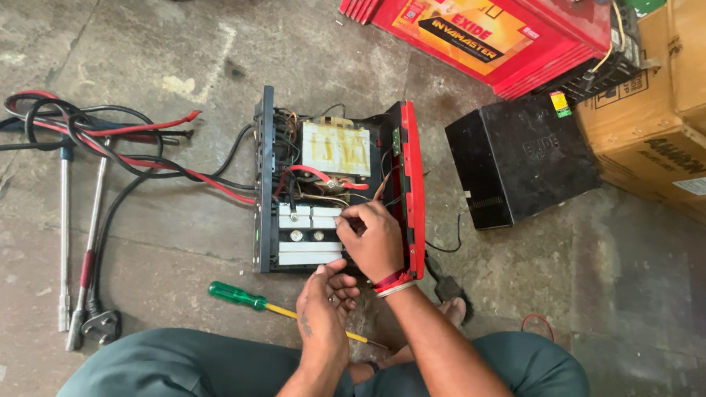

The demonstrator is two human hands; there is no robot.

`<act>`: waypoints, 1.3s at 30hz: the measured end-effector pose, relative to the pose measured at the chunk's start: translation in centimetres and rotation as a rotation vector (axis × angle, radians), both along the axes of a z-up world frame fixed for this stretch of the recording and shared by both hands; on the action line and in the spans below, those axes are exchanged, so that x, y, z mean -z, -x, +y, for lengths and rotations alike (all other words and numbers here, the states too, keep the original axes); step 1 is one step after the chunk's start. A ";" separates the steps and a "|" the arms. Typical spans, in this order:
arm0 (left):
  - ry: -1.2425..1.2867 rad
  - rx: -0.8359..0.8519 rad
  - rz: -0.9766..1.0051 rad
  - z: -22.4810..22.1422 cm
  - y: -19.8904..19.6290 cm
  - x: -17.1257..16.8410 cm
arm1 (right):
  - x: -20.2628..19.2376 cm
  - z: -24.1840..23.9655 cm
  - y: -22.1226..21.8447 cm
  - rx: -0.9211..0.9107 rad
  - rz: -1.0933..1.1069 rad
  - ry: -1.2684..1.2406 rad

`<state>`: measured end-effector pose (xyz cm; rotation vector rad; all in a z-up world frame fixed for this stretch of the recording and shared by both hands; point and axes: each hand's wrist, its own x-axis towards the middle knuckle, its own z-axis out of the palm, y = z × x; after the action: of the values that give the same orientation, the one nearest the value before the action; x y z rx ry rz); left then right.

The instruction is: The person repairs an electronic inverter unit by handling small components and wires with their hands, using a screwdriver to touch specific points on the circuit board and using a brush to clean parts of the device.

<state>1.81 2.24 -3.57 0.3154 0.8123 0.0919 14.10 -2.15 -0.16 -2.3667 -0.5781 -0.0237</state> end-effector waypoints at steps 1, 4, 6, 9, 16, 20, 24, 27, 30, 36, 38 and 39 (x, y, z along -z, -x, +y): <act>-0.010 -0.005 -0.015 -0.1 0.1 0.1 | -0.1 0.0 -0.2 -0.002 0.024 0.006; -0.006 -0.015 -0.032 -0.3 0.0 0.3 | -0.2 0.1 0.0 -0.074 -0.036 -0.010; 0.010 -0.014 -0.027 -0.3 -0.1 0.3 | -0.1 0.2 0.2 -0.104 -0.078 -0.024; 0.011 -0.013 -0.021 -0.2 0.0 0.2 | 0.0 0.4 0.4 -0.097 -0.067 -0.038; -0.025 -0.022 -0.025 0.0 -0.1 -0.1 | 0.1 0.4 0.5 -0.108 -0.066 -0.048; -0.043 -0.032 -0.027 0.5 -0.2 -0.4 | -0.5 0.4 0.5 -0.121 -0.028 -0.072; -0.083 -0.051 -0.019 1.3 -0.2 -0.7 | -2.5 0.0 -0.1 0.026 0.001 -0.115; -0.096 -0.062 -0.014 1.0 -0.1 -0.5 | -4.3 -0.4 -1.2 0.013 -0.071 -0.151; -0.126 -0.068 -0.024 1.0 -0.1 -0.2 | -5.2 -0.8 -1.6 -0.162 -0.178 -0.101; -0.140 -0.080 -0.039 1.0 0.0 0.0 | -4.8 -0.9 -0.9 -0.238 -0.192 -0.031; -0.147 -0.077 -0.041 1.1 0.1 0.0 | -4.5 -1.0 -1.1 -0.227 -0.203 -0.021; -0.143 -0.074 -0.035 1.1 0.1 -0.1 | -4.4 -1.1 -1.3 -0.222 -0.204 -0.018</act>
<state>1.76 3.37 -3.52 0.4177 0.7843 0.2246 15.39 -3.23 4.23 -2.2844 -0.9318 -0.1709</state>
